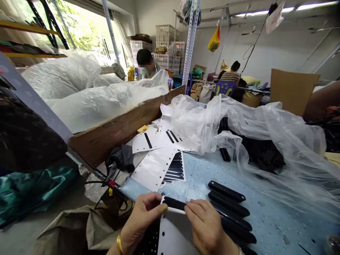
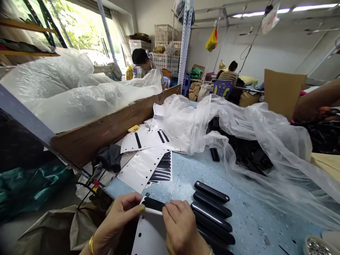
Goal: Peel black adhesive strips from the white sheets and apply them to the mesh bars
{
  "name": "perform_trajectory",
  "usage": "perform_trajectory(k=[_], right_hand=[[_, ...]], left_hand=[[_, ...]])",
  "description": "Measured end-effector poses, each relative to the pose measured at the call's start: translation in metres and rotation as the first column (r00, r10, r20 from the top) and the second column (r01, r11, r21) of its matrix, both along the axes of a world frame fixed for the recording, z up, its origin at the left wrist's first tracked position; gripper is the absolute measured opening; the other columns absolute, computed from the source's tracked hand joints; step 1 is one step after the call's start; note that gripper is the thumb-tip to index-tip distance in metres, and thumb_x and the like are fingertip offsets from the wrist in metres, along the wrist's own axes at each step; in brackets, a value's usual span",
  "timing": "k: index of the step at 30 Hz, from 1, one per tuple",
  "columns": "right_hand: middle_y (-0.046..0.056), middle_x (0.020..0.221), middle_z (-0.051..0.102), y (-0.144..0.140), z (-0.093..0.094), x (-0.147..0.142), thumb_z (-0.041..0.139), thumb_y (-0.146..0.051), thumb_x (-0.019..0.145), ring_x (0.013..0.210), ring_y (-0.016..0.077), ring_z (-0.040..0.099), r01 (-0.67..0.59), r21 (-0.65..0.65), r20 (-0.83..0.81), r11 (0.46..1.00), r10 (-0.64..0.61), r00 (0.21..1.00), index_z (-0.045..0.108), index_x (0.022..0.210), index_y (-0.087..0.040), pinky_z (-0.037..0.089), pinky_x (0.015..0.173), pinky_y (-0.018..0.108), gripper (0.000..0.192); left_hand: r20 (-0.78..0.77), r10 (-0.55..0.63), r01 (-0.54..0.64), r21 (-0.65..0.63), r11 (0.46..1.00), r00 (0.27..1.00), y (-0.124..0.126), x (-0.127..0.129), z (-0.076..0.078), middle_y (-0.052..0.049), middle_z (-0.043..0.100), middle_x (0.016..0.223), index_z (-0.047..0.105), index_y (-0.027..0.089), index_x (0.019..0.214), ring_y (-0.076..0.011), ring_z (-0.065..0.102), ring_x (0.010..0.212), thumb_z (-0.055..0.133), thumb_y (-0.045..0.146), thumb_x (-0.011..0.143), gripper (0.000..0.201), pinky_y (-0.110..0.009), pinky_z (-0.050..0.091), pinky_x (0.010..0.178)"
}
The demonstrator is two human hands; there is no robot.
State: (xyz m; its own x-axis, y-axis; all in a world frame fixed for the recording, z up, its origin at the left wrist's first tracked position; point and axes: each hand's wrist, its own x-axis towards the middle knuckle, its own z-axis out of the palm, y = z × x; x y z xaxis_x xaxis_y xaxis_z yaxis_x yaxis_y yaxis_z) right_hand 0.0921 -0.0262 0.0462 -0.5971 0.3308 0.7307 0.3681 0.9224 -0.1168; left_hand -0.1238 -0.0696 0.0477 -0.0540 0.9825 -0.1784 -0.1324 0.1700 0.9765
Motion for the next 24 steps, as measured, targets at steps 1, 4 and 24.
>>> perform_trajectory(k=[1,4,24], right_hand=[[0.017,0.09,0.071,-0.004,-0.003,0.002,0.042,-0.003,0.074,0.081,0.0286,0.064,0.007,-0.001,-0.007,1.0,-0.007,1.0,0.062,0.109,-0.01,0.052,0.06,0.041,0.041],[0.016,0.091,0.071,-0.016,-0.013,0.005,0.048,-0.009,0.079,0.083,0.0299,0.066,0.0,-0.06,-0.006,0.998,0.0,1.0,0.065,0.103,-0.014,0.054,0.062,0.042,0.03],[0.019,0.114,0.066,-0.052,-0.039,0.0,0.052,-0.017,0.088,0.096,0.0317,0.066,0.088,-0.434,-0.108,0.897,-0.148,0.983,0.047,0.134,-0.013,0.057,0.079,0.047,0.047]], left_hand=[[0.052,0.008,-0.008,-0.002,1.0,0.999,0.0,0.003,-0.001,0.0,0.059,0.059,0.067,0.011,0.068,-0.0107,0.048,0.057,0.078,0.034,0.07,0.025,-0.02,0.036,0.054],[0.221,0.075,-0.068,-0.039,0.997,0.972,-0.003,0.011,-0.004,-0.001,0.061,0.06,0.067,0.012,0.066,-0.0109,0.05,0.057,0.081,0.027,0.065,0.021,-0.021,0.038,0.056],[0.352,0.036,0.01,-0.129,0.992,0.935,-0.013,0.043,0.009,-0.004,0.07,0.066,0.074,0.013,0.071,-0.0124,0.058,0.062,0.08,0.024,0.069,0.012,-0.021,0.044,0.063]])
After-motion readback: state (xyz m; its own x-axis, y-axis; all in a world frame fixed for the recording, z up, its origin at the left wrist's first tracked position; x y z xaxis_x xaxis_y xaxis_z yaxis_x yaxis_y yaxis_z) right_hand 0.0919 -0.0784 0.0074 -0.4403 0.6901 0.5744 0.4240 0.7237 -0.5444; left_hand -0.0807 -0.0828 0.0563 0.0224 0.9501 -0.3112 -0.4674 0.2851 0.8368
